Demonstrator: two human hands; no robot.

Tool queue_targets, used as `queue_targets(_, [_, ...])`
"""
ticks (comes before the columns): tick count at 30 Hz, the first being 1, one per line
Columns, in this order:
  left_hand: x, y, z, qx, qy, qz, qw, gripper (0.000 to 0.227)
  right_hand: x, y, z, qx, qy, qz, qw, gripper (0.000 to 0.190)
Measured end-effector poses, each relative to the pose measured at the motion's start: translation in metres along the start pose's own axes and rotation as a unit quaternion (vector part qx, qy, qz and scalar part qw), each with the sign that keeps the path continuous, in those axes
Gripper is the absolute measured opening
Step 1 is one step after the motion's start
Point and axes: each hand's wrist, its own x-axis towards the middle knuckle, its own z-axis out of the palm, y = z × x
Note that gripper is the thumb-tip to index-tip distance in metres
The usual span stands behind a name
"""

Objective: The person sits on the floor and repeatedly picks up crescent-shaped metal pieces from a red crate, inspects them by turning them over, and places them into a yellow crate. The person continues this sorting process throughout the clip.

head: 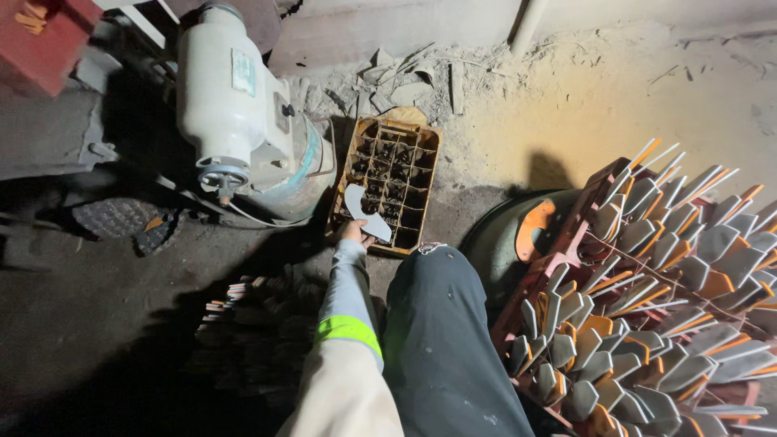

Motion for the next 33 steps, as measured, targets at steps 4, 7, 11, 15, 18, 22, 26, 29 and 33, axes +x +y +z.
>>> queue_targets(4, [-0.001,-0.004,0.0,0.051,0.025,-0.023,0.998,0.038,0.0,-0.016,0.007,-0.024,-0.018,0.002,1.0,0.036])
queue_targets(7, [-0.007,0.002,-0.003,0.072,0.017,-0.004,0.997,0.034,0.001,-0.022,0.026,-0.026,-0.03,-0.028,0.999,0.035])
queue_targets(11, [-0.021,-0.008,-0.037,0.07,-0.049,0.091,0.992,0.027,0.022,-0.051,0.04,-0.035,-0.047,-0.09,0.994,0.035])
queue_targets(15, [-0.076,-0.038,-0.1,0.274,-0.009,0.528,0.804,0.017,0.045,-0.094,0.06,-0.075,-0.11,-0.153,0.979,0.034])
queue_targets(18, [-0.14,-0.066,-0.174,0.171,0.03,0.443,0.88,0.019,0.042,-0.112,0.087,-0.107,-0.156,-0.187,0.964,0.034])
queue_targets(22, [-0.239,-0.08,-0.301,0.146,0.272,0.515,0.799,0.013,0.02,-0.117,0.101,-0.127,-0.186,-0.224,0.948,0.033])
queue_targets(26, [-0.349,-0.073,-0.442,-0.012,0.509,0.623,0.594,0.014,0.009,-0.131,0.098,-0.137,-0.186,-0.257,0.938,0.032])
queue_targets(29, [-0.424,-0.062,-0.544,0.103,0.715,0.542,0.429,0.05,-0.001,-0.138,0.09,-0.137,-0.171,-0.28,0.935,0.032])
queue_targets(33, [-0.465,-0.021,-0.644,0.068,0.621,0.574,0.53,0.089,-0.013,-0.142,0.091,-0.152,-0.17,-0.299,0.927,0.031])
